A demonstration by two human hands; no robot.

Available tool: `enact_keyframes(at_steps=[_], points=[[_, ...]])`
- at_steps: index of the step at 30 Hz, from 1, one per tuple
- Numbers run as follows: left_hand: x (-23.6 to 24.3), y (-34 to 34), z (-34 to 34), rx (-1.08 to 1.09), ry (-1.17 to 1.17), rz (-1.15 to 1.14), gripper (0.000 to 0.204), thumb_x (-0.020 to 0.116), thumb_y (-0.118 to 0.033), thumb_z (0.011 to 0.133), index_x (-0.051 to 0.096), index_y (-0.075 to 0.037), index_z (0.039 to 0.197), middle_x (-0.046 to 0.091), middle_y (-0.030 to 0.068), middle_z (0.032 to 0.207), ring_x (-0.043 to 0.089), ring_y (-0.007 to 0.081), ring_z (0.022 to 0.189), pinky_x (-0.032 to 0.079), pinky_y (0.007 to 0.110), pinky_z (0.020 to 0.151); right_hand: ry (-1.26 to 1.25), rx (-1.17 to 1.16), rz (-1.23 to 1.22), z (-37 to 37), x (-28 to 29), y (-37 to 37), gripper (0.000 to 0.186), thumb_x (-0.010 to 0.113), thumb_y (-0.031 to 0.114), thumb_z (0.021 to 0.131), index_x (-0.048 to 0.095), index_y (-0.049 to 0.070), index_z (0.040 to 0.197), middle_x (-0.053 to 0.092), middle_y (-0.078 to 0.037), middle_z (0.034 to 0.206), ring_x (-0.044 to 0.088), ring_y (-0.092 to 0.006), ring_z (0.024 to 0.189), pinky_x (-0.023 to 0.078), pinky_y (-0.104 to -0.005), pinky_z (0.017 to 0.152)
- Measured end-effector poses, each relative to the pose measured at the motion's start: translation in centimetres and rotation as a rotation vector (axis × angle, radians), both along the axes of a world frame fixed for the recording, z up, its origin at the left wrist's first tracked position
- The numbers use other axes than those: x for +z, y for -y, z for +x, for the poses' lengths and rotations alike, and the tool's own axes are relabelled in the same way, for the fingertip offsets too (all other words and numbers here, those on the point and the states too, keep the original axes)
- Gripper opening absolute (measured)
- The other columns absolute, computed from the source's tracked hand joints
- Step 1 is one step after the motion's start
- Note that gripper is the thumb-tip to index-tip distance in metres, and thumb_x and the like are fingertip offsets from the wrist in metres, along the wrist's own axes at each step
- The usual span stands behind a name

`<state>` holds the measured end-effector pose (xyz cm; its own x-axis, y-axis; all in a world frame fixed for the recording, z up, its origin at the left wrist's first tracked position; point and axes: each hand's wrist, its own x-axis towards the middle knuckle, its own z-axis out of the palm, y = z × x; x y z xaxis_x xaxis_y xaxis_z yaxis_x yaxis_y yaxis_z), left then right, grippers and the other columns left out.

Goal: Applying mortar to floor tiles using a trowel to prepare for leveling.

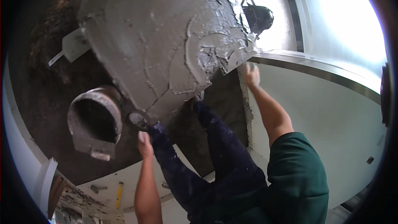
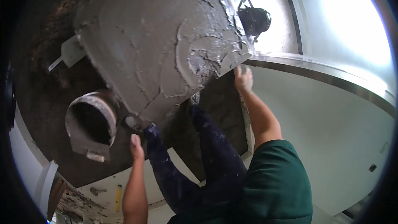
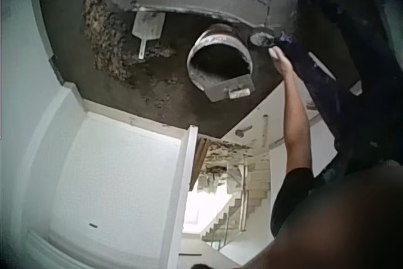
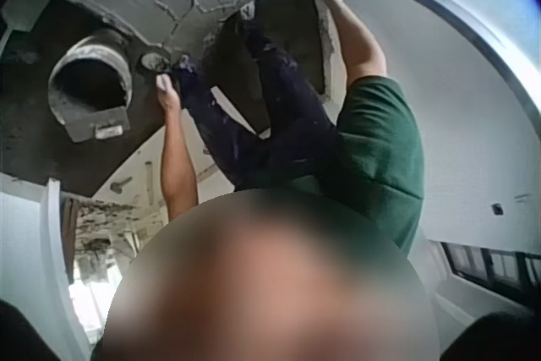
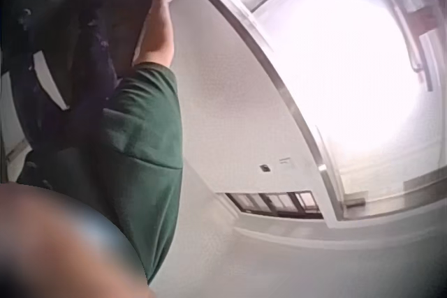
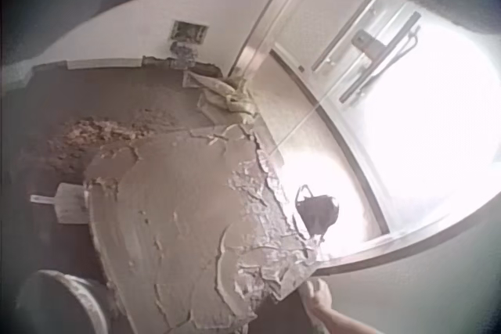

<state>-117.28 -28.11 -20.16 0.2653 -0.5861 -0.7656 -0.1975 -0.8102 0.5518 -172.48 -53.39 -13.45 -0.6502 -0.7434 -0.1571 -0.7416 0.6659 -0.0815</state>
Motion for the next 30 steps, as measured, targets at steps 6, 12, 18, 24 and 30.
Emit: enact_keyframes(at_steps=[6,12,18,24,30], points=[[-8.6,4.9,-2.4,0.676,-0.378,0.187,0.121,0.026,-0.09,0.091,0.001,0.004,0.163,-0.001,0.0201,0.174,-0.001,0.0292,0.162,-0.003,0.042,0.129,0.488,0.023,-0.118,-19.6,-5.9,8.5,0.086,0.038,0.066,0.105,0.048,-0.008,0.148,0.051,-0.029,0.151,0.046,-0.0408,0.143,0.035,-0.0426,0.119],[-10.7,5.2,-4.0,0.751,-0.28,0.149,0.136,0.025,-0.1,0.081,-0.002,0.007,0.162,-0.009,0.0216,0.173,-0.007,0.0288,0.161,-0.007,0.041,0.128,0.792,-0.05,0.026,-23.6,-10.7,13.9,0.096,0.034,0.076,0.102,0.052,-0.008,0.145,0.055,-0.024,0.148,0.048,-0.0302,0.14,0.033,-0.0403,0.117],[-10.0,6.6,-5.6,0.739,-0.074,0.144,0.132,0.029,-0.097,0.083,0.006,0.005,0.163,-0.002,0.0192,0.174,-0.001,0.0279,0.162,-0.003,0.042,0.128,0.546,0.183,0.152,-22.8,-10.8,13.7,0.05,0.038,0.037,0.109,0.047,0.007,0.148,0.061,-0.028,0.132,0.061,-0.0412,0.119,0.044,-0.0454,0.104],[-9.9,6.7,-5.7,0.74,0.065,0.085,0.124,0.034,-0.092,0.088,0.016,0.006,0.163,0.015,0.0163,0.173,0.011,0.0261,0.161,0.005,0.041,0.129,0.676,0.004,0.027,-20.9,-10.9,12.0,0.048,0.035,0.026,0.111,0.037,0.013,0.158,0.048,-0.029,0.15,0.046,-0.0459,0.138,0.038,-0.0448,0.115],[-8.4,7.7,-5.4,0.752,0.147,0.113,0.119,0.037,-0.089,0.09,0.026,0.007,0.16,0.026,0.0175,0.17,0.023,0.0279,0.158,0.015,0.042,0.128,0.616,-0.029,0.101,-20.4,-10.7,12.5,0.082,0.04,0.065,0.103,0.047,0.0,0.151,0.049,-0.028,0.152,0.047,-0.0429,0.14,0.037,-0.0435,0.116]])
